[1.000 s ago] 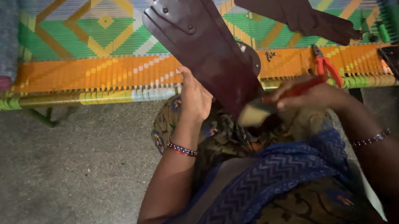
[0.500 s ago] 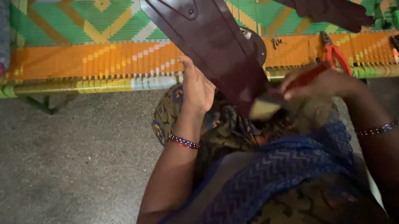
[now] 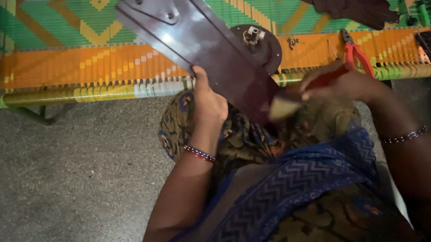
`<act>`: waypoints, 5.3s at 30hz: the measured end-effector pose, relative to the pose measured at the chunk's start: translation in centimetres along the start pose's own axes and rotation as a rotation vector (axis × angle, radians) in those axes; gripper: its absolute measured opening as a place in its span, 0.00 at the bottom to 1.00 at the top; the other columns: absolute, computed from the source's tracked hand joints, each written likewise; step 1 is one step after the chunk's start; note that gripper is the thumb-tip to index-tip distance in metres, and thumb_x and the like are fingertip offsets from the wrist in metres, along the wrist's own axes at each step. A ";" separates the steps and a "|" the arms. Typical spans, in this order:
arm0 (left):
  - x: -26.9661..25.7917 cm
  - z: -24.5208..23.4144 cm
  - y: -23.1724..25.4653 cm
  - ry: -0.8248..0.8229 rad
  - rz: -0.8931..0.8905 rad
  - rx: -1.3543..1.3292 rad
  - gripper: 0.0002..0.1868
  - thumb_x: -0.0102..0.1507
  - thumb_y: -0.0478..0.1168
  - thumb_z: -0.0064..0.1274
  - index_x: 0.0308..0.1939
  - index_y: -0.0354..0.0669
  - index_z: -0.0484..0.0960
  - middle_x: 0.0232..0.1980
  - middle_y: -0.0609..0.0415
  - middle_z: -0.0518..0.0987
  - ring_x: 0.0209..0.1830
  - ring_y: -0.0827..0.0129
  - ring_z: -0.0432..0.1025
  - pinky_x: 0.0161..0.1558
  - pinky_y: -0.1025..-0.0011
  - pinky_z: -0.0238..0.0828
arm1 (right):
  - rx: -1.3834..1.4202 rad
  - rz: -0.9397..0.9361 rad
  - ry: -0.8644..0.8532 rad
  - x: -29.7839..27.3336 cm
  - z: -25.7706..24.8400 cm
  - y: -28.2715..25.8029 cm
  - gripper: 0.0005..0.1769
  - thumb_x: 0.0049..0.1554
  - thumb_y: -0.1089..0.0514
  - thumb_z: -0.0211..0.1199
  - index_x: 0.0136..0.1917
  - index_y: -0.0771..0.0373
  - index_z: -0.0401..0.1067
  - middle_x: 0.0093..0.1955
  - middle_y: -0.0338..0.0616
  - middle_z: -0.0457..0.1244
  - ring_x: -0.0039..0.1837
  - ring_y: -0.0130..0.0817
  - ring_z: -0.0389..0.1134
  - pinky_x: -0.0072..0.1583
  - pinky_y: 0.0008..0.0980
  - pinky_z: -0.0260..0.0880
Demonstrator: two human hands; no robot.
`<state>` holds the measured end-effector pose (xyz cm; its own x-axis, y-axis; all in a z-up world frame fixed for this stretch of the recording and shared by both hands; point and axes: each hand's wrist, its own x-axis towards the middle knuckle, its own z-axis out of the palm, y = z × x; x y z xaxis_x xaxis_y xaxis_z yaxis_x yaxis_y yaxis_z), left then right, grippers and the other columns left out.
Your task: The person cleans a fan blade with a brush, then attaches it to the fan motor housing and secures it with a screwdriver.
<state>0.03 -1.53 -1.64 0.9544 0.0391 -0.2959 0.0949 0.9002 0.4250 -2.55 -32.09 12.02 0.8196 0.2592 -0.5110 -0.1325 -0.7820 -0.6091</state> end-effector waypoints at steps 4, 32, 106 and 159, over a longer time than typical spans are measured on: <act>-0.2 0.2 2.9 -0.149 0.126 -0.070 0.38 0.68 0.60 0.48 0.72 0.37 0.64 0.73 0.47 0.67 0.74 0.55 0.61 0.75 0.51 0.57 | 0.396 -0.597 0.337 0.5 0.0 -0.3 0.09 0.61 0.55 0.70 0.52 0.60 0.77 0.57 0.45 0.70 0.62 0.38 0.73 0.64 0.41 0.77; 3.4 -2.6 6.7 0.246 0.333 -0.183 0.52 0.61 0.71 0.50 0.77 0.41 0.56 0.78 0.47 0.60 0.75 0.59 0.58 0.75 0.57 0.52 | -0.725 -0.448 0.682 -4.1 9.6 -3.0 0.16 0.58 0.53 0.60 0.60 0.50 0.73 0.66 0.43 0.67 0.55 0.48 0.72 0.55 0.43 0.71; -2.0 2.5 0.3 -0.079 -0.012 -0.124 0.32 0.71 0.60 0.38 0.67 0.37 0.69 0.65 0.43 0.76 0.65 0.51 0.71 0.69 0.51 0.67 | 0.207 -0.550 0.561 -3.3 3.8 -3.9 0.13 0.52 0.66 0.71 0.53 0.64 0.78 0.60 0.46 0.71 0.61 0.33 0.73 0.62 0.32 0.74; -2.4 2.5 -1.2 -0.081 0.037 0.062 0.51 0.66 0.71 0.37 0.81 0.43 0.43 0.84 0.54 0.44 0.84 0.66 0.39 0.79 0.61 0.31 | 0.546 -0.880 0.414 5.0 -3.9 -18.1 0.11 0.59 0.62 0.70 0.54 0.64 0.74 0.65 0.45 0.68 0.61 0.31 0.71 0.65 0.36 0.74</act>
<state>-1.63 -3.82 0.68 0.9771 0.0345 -0.2099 0.0740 0.8700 0.4874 6.12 -18.81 22.82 0.8573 0.3116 0.4098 0.4423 -0.0383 -0.8960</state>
